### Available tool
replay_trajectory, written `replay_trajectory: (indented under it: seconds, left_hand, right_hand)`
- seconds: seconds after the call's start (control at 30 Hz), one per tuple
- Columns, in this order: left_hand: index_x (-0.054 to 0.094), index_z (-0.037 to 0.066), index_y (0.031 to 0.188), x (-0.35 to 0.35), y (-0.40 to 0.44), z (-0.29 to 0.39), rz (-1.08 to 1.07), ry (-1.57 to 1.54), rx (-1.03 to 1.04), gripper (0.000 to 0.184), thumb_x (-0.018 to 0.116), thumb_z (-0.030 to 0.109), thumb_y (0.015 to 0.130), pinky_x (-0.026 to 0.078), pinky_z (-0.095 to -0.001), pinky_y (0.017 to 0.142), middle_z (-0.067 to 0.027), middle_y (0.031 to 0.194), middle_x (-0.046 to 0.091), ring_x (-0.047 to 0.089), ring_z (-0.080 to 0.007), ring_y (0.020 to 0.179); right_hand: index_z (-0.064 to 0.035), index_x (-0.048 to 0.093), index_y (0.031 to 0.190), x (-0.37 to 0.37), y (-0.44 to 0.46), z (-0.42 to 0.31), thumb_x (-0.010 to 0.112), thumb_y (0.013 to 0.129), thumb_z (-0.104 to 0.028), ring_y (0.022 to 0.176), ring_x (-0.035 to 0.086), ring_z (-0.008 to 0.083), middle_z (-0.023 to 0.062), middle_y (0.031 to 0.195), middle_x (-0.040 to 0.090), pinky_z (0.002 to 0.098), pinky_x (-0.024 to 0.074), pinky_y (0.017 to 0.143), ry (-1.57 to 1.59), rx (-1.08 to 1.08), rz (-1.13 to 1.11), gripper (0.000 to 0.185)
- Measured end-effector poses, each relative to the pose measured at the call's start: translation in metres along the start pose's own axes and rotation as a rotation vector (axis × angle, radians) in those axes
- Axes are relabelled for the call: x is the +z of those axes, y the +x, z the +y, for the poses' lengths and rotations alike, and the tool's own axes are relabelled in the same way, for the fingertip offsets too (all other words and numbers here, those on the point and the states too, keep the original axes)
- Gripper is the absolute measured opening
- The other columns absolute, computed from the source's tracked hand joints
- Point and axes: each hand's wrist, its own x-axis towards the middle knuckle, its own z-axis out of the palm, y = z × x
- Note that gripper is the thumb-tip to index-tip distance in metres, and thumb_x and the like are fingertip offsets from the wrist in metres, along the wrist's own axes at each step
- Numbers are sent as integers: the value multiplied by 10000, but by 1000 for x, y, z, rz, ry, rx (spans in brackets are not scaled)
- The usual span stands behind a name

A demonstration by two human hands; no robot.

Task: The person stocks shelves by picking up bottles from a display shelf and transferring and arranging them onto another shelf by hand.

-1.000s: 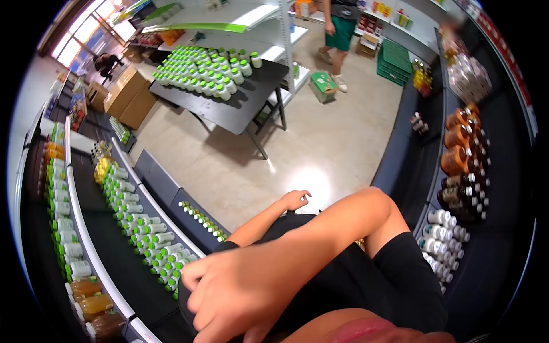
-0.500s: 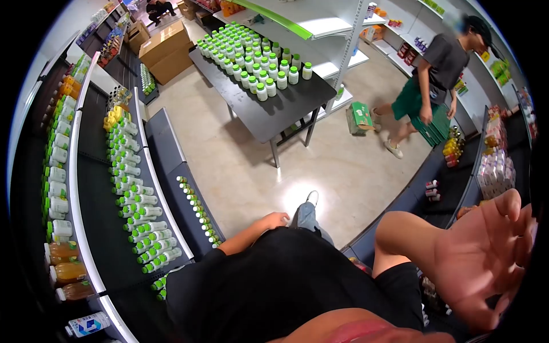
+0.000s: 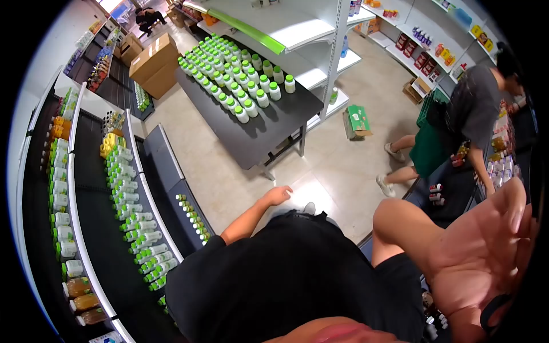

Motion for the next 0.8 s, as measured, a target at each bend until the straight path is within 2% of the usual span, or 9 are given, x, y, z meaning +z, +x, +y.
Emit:
replay_trajectory:
  seconds: [0.07,0.13,0.17,0.37,0.4,0.5,0.7,0.73,0.8]
  left_hand:
    - [642,105,1190,-3,11,-2,6,-85,-66,392,615,255,829,523,-411,809,-151,954,712,676,-311,919]
    - [643,100,1177,-7,25,-9,64,-179,-60,383,619,255,827,523,-410,788,-156,955,711,676,-315,908]
    - [643,97,1173,-5,29,-13,42,-164,-83,378,619,254,830,523,-413,793,-156,959,712,676,-315,910]
    - [647,98,1185,-20,67,-39,42,-187,-115,382,617,262,841,515,-402,875,-145,1006,719,673,-292,959]
    - [653,99,1186,-35,76,-32,49,-220,-179,381,608,265,847,513,-399,895,-155,1046,718,672,-301,993]
    - [656,94,1180,-79,112,-35,130,-297,-174,377,609,267,849,514,-403,898,-169,1061,715,668,-316,1013]
    - [635,85,1210,-160,191,-50,241,-330,-109,401,610,247,844,536,-406,839,-174,1039,714,688,-309,913]
    - [628,88,1223,-172,198,-48,185,-445,-181,411,610,246,844,544,-409,823,-177,1036,714,695,-304,887]
    - [629,101,1227,-193,211,-48,192,-437,-164,409,619,246,844,536,-407,857,-186,1063,707,690,-297,928]
  right_hand:
    - [-197,663,1073,-6,10,11,699,840,-292,934,416,66,-77,1088,569,218,298,864,-40,164,-29,255]
    - [-220,676,1076,0,30,46,683,806,-394,967,406,84,-76,1093,590,260,288,851,-38,28,-24,321]
    - [-243,686,1078,7,39,73,681,779,-511,1029,412,108,-72,1113,612,306,285,861,90,-86,44,402]
    - [-209,609,1004,56,88,176,686,781,-363,945,463,143,-38,1053,604,331,341,793,212,-198,2,282]
    - [-203,596,992,66,96,192,687,782,-339,931,471,148,-32,1043,602,335,351,782,227,-215,2,266]
    - [-186,557,955,100,125,244,689,783,-265,888,496,166,-15,1014,599,347,379,748,277,-276,2,231]
    - [-152,479,881,169,172,339,695,786,-117,804,546,200,19,954,591,372,435,680,366,-437,59,238]
    - [-146,467,869,182,170,355,696,787,-93,790,555,206,25,945,589,376,444,669,363,-449,81,249]
    - [-134,441,845,213,156,397,697,787,-43,762,572,217,36,925,587,384,463,646,314,-415,90,278]
